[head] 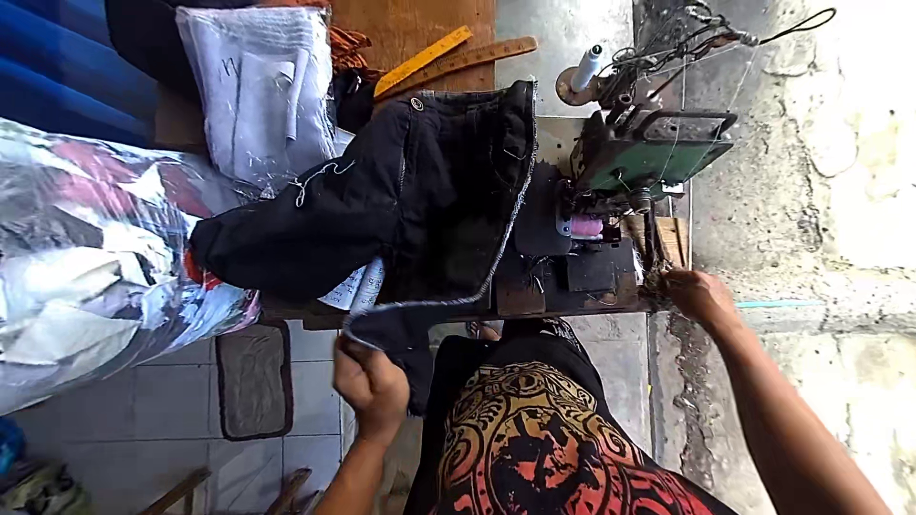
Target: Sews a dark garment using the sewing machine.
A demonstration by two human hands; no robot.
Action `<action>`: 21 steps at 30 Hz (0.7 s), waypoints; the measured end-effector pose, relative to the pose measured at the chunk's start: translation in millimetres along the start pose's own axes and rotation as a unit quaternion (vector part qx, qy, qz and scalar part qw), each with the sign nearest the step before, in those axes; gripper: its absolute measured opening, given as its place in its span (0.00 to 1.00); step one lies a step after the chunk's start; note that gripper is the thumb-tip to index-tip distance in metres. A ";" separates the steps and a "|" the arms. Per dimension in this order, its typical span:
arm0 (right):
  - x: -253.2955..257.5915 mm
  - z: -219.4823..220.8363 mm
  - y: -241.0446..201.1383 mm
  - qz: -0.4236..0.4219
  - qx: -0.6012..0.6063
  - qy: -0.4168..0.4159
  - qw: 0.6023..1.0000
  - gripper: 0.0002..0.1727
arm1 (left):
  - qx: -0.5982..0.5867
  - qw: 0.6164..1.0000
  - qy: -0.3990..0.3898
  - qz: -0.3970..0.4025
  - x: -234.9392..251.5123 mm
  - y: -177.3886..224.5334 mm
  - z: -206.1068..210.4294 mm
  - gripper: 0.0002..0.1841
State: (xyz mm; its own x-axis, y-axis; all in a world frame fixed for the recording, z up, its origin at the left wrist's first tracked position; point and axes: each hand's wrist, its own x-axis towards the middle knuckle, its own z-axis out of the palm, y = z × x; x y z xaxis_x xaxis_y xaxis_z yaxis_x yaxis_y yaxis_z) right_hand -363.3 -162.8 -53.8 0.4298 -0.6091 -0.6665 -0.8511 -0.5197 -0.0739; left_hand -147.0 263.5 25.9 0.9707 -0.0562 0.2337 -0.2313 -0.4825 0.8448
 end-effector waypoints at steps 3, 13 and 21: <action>-45.0 -44.2 -69.8 -0.146 0.021 0.050 0.988 0.14 | 0.036 0.990 0.043 -0.129 61.1 23.8 -14.5 0.23; 7.0 -114.3 -348.9 -0.479 0.087 0.231 0.843 0.30 | 0.329 0.922 -0.061 -0.196 152.9 14.9 -38.3 0.24; 24.3 -132.2 -364.7 -0.538 0.031 0.197 0.819 0.11 | 0.331 0.926 0.016 -0.179 191.0 25.8 -66.6 0.23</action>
State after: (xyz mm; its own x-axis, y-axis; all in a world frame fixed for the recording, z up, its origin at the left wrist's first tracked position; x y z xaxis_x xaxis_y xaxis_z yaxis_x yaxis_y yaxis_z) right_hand -2.6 -67.2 55.0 0.9946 0.0288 0.0996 0.0757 -0.8582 -0.5076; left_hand 28.1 298.5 124.4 0.9723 0.2330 0.0185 0.2072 -0.8958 0.3933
